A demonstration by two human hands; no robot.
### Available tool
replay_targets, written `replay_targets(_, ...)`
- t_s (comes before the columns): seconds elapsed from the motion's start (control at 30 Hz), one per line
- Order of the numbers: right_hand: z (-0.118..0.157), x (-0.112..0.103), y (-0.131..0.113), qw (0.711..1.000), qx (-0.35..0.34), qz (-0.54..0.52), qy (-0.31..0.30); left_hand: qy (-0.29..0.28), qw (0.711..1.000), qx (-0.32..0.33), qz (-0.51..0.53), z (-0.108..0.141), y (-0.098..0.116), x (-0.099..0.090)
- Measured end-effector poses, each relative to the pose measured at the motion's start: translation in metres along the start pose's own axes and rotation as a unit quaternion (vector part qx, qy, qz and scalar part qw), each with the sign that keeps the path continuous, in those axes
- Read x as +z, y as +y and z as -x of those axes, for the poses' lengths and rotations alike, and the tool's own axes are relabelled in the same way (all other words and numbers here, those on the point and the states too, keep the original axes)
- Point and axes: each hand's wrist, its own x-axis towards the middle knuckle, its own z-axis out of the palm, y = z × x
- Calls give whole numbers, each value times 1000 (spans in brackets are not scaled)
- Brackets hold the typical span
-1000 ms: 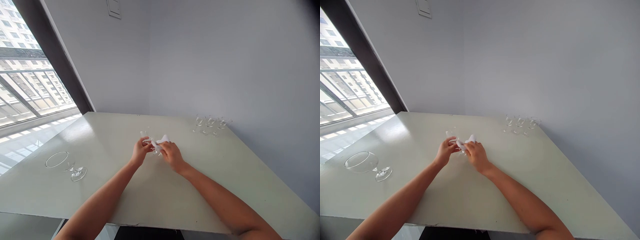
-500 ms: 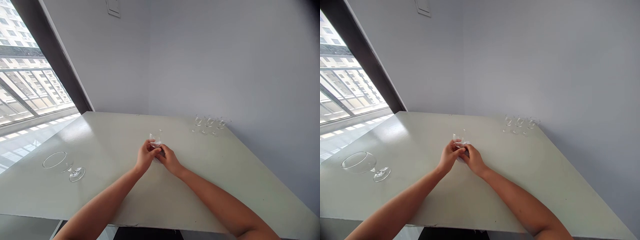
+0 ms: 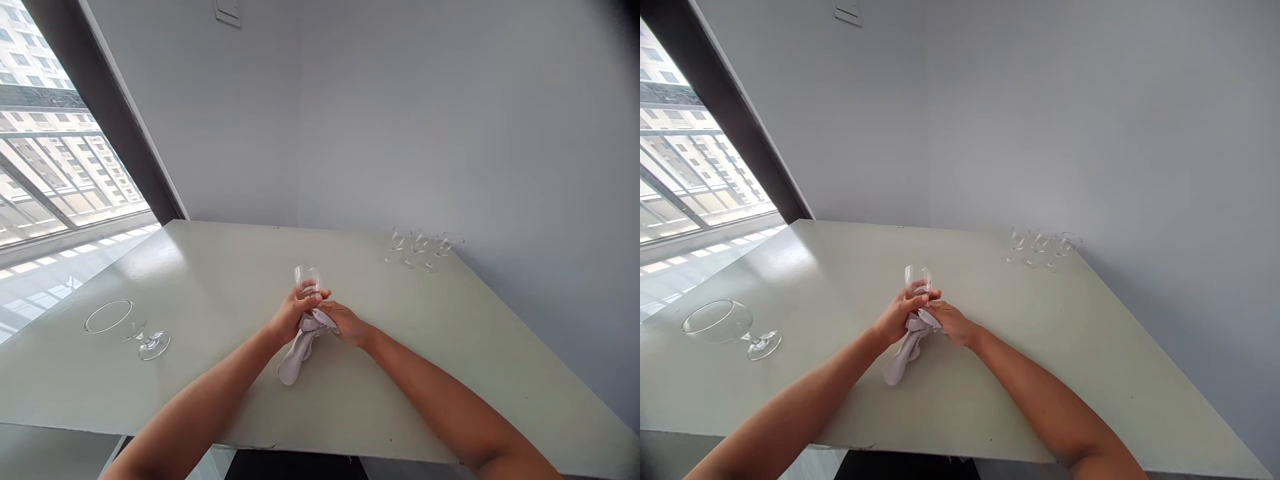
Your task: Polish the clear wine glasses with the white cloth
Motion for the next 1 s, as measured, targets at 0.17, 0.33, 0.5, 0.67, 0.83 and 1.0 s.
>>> replay_targets(0.17, -6, -8, 1, 989, 61, -1, -132, 33, 996, 43, -73, -3, 8, -8)
replay_targets(0.33, -13, -13, 4, 994, 48, 53, -80, 82, 990, 62, -94, -6, 7, -11)
replay_targets(0.5, -22, -24, 13, 995, 43, 84, 10, 116, 984, 90, -97, -9, 10, -16)
replay_targets(0.67, -23, -34, 10, 981, 10, 87, 172, 186, 979, 83, -33, -13, 23, -29)
replay_targets(0.83, -2, -11, -12, 918, -214, 300, 146, 182, 983, 33, 0, -18, 15, -30)
replay_targets(1.0, 5, 8, 0, 796, -287, 533, -12, 152, 988, 6, 9, -15, 1, -22)
